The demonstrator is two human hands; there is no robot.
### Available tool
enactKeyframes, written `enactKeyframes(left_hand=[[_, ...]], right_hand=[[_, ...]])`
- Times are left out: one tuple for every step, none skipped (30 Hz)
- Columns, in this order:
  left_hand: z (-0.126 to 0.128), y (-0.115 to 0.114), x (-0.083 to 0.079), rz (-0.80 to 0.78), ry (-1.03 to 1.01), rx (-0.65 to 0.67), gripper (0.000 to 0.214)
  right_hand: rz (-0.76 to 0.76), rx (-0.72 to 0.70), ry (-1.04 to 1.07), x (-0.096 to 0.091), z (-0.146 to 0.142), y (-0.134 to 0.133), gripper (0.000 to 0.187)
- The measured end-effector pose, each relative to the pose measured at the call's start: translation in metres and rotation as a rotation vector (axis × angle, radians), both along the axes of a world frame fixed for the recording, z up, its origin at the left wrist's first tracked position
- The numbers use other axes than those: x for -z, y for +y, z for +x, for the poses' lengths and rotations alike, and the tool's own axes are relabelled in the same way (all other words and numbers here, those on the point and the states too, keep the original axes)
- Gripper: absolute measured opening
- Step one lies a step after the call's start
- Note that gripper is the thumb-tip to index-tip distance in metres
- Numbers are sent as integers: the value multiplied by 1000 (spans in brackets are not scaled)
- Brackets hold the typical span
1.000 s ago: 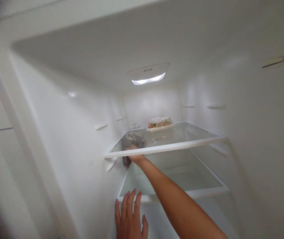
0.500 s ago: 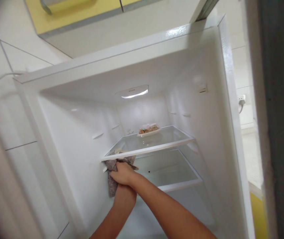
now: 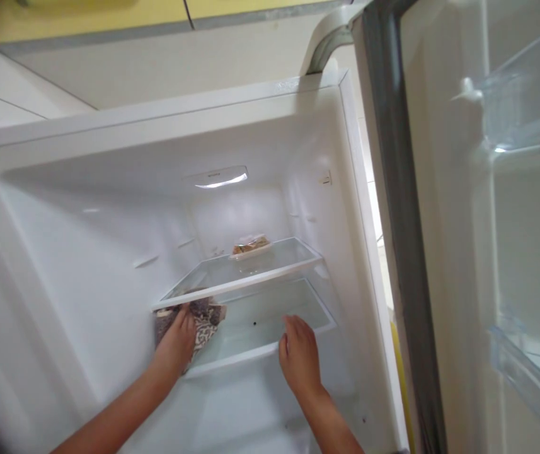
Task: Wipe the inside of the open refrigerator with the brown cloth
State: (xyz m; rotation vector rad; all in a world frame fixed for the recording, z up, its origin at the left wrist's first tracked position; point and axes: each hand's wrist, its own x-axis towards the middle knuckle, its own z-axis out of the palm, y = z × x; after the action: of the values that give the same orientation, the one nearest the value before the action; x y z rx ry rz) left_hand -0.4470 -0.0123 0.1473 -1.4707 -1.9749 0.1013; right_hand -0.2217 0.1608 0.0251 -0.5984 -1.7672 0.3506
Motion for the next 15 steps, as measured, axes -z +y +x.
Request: enactKeyframes(left_hand=[[0, -1, 4, -20, -1, -6, 51], [0, -1, 9, -38, -2, -17, 49], [0, -1, 12, -51, -3, -33, 47], [0, -1, 15, -62, -2, -54, 45], [0, -1, 17, -71, 1, -75, 44], [0, -2, 18, -77, 8, -94, 44], [-1, -2, 18, -81, 16, -108, 46], [-2, -3, 17, -82, 25, -115, 49], [-3, -2, 16, -77, 35, -118, 53], [-4, 0, 15, -66, 44, -121, 56], [-6, 3, 13, -48, 51, -124, 59], [-9, 7, 10, -24, 57, -128, 60], [-12, 14, 8, 3, 61, -131, 60], [-17, 21, 4, 33, 59, -130, 58], [-21, 29, 1, 63, 53, -125, 57]], right_hand=[[58, 55, -29, 10, 13, 8, 40], [109, 87, -64, 16, 24, 14, 38], [156, 101, -100, 21, 32, 19, 35], [196, 101, -132, 24, 38, 22, 34], [230, 95, -156, 26, 41, 25, 33], [258, 89, -170, 28, 43, 26, 34], [277, 86, -173, 30, 44, 27, 35], [287, 87, -168, 32, 44, 28, 37], [292, 89, -161, 34, 43, 29, 39], [295, 91, -156, 37, 42, 30, 40], [300, 89, -153, 40, 41, 32, 41], [307, 85, -151, 42, 40, 33, 42], [316, 81, -149, 44, 39, 35, 43], [325, 80, -144, 46, 38, 36, 44], [331, 83, -135, 47, 37, 37, 45]])
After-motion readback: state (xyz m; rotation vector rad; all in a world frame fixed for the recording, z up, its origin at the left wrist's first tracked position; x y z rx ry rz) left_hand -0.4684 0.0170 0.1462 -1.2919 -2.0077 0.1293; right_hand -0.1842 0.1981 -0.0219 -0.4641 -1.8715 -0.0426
